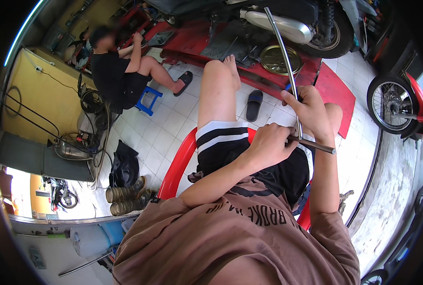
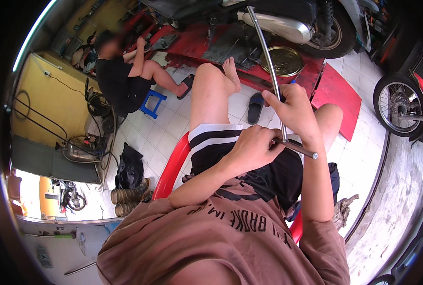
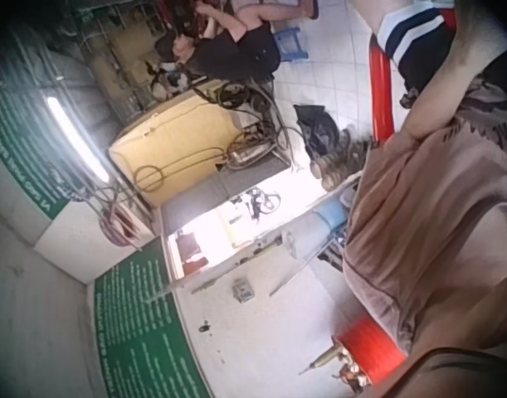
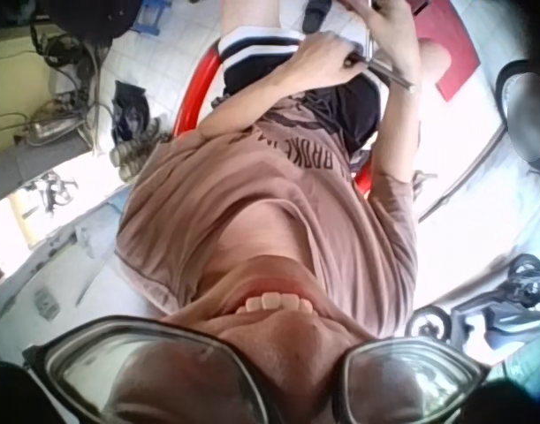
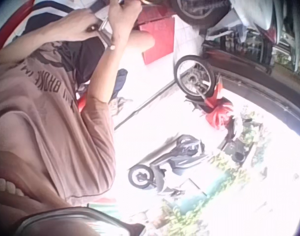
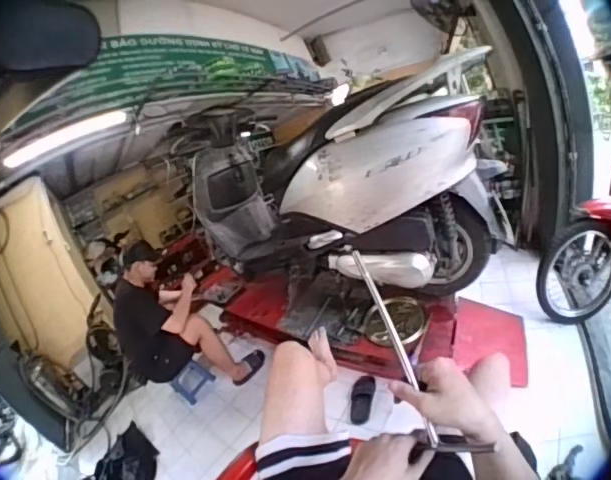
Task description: The person uses a T-handle wrench to tighten a bolt on the engine of a white scooter. They repeatedly apply torque to the fastener while sitting on a red stool in a workshop environment.
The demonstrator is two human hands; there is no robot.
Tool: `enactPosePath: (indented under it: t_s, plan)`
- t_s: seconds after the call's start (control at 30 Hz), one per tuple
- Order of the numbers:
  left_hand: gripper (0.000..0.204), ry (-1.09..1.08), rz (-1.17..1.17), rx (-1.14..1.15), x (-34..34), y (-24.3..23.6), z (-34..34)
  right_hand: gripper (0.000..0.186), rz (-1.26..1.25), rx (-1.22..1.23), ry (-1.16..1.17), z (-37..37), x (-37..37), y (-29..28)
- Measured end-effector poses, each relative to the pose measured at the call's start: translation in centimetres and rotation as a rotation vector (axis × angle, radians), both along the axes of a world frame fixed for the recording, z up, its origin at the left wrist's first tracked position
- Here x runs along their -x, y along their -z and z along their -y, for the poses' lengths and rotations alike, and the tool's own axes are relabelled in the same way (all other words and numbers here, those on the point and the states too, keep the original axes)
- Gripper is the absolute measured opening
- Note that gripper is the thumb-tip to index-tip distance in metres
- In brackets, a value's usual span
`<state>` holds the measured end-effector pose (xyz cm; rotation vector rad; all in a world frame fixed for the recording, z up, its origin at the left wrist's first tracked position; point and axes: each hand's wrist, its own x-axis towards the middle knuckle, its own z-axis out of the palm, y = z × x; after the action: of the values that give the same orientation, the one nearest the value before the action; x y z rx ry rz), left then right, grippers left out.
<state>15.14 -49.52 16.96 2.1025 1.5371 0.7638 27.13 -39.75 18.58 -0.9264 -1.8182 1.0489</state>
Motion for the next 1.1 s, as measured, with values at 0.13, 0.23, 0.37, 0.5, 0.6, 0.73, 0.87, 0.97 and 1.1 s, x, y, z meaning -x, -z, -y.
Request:
enactPosePath:
  t_s: [0.13, 0.23, 0.37, 0.5, 0.6, 0.73, 0.87, 0.97, 1.1]
  plan:
    - [0.017, -0.03, 0.05, 0.005, 0.2, -0.3, 0.0, 0.035, -0.04, 0.006, 0.046, -0.9, -0.1, 1.2]
    - [0.017, -0.034, 0.054, 0.008, 0.8, 0.3, -0.2, 0.035, -0.015, 0.039, 0.086, -1.2, -0.2, 1.3]
    - [0.017, -0.018, 0.072, 0.027, 1.0, -0.1, -0.5, 0.036, 0.002, 0.061, 0.119, -2.0, -0.8, 2.3]
    - [0.021, -0.028, 0.195, 0.028, 1.5, 0.9, -0.6, 0.037, 0.011, 0.15, 0.123, -2.2, -0.8, 2.1]
    - [0.021, -0.052, 0.358, -0.061, 2.0, 2.4, -0.4, 0.035, -0.037, 0.346, 0.118, -1.3, -0.2, 0.8]
    - [0.019, -0.052, 0.459, -0.073, 2.5, 1.9, -0.4, 0.03, -0.333, 0.465, -0.195, -1.0, 0.4, 0.5]
    - [0.018, -0.04, 0.526, -0.015, 2.8, 1.7, -0.5, 0.032, -0.728, 0.558, -0.475, 0.5, 2.7, 0.2]
    - [0.016, -0.011, 0.498, 0.028, 3.1, 2.2, -0.3, 0.031, -0.715, 0.589, -0.452, 0.3, 2.8, 1.0]
    - [0.01, 0.001, 0.461, -0.007, 3.6, 2.8, -0.4, 0.027, -0.57, 0.546, -0.379, 0.0, 2.4, 1.2]
